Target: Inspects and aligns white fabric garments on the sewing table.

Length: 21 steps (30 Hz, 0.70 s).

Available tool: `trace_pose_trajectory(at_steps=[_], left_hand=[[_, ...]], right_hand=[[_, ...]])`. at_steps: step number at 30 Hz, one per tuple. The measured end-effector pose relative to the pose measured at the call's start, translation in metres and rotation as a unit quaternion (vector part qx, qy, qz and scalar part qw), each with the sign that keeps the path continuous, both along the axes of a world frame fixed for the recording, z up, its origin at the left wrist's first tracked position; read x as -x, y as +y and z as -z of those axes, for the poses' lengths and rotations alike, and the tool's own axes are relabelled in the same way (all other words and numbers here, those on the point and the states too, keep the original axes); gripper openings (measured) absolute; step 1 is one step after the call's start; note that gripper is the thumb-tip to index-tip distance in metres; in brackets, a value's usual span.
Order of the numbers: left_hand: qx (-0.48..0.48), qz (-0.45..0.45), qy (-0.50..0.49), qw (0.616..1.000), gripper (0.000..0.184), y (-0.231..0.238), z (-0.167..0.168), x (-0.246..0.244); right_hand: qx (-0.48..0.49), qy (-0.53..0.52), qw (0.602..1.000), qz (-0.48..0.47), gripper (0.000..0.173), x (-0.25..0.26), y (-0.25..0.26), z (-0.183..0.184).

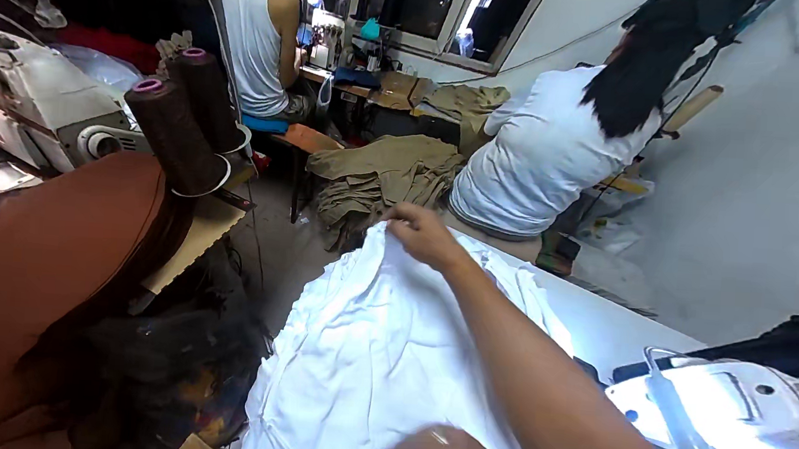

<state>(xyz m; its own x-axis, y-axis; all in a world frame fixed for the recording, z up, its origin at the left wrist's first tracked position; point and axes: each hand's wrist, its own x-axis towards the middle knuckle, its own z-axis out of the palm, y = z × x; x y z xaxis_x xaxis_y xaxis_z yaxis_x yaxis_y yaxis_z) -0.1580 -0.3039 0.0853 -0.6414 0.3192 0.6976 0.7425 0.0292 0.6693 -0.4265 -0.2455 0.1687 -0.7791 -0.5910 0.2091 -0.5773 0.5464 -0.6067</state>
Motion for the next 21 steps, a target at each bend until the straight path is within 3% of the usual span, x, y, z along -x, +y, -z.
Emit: trace_pose_trajectory(at_steps=[1, 3, 5, 7, 12, 15, 21], left_hand=[[-0.023, -0.128, -0.001, 0.991, 0.021, -0.022, 0.001, 0.003], [0.028, -0.391, -0.019, 0.92, 0.026, -0.066, 0.006, 0.014], [0.104, -0.492, -0.093, 0.86, 0.036, -0.098, 0.014, 0.023], [0.126, -0.492, -0.158, 0.847, 0.037, -0.112, 0.024, 0.027], [0.098, -0.52, -0.116, 0.84, 0.025, -0.108, 0.026, 0.026], [0.082, -0.514, -0.157, 0.839, 0.022, -0.105, 0.012, 0.02], [-0.062, -0.483, -0.198, 0.851, 0.018, -0.104, 0.009, 0.012]], right_hand=[[0.019, -0.004, 1.0, 0.015, 0.024, -0.003, 0.01, -0.006], [0.038, 0.003, 0.999, 0.02, 0.021, -0.011, 0.026, -0.016], [0.046, 0.037, 0.998, -0.001, 0.018, -0.02, 0.036, -0.021], [0.046, 0.065, 0.997, -0.013, 0.016, -0.026, 0.044, -0.023], [0.066, 0.09, 0.994, -0.009, 0.015, -0.037, 0.056, -0.029], [0.074, 0.077, 0.994, 0.005, 0.016, -0.047, 0.058, -0.037], [0.083, 0.097, 0.991, -0.032, 0.014, -0.055, 0.071, -0.039]])
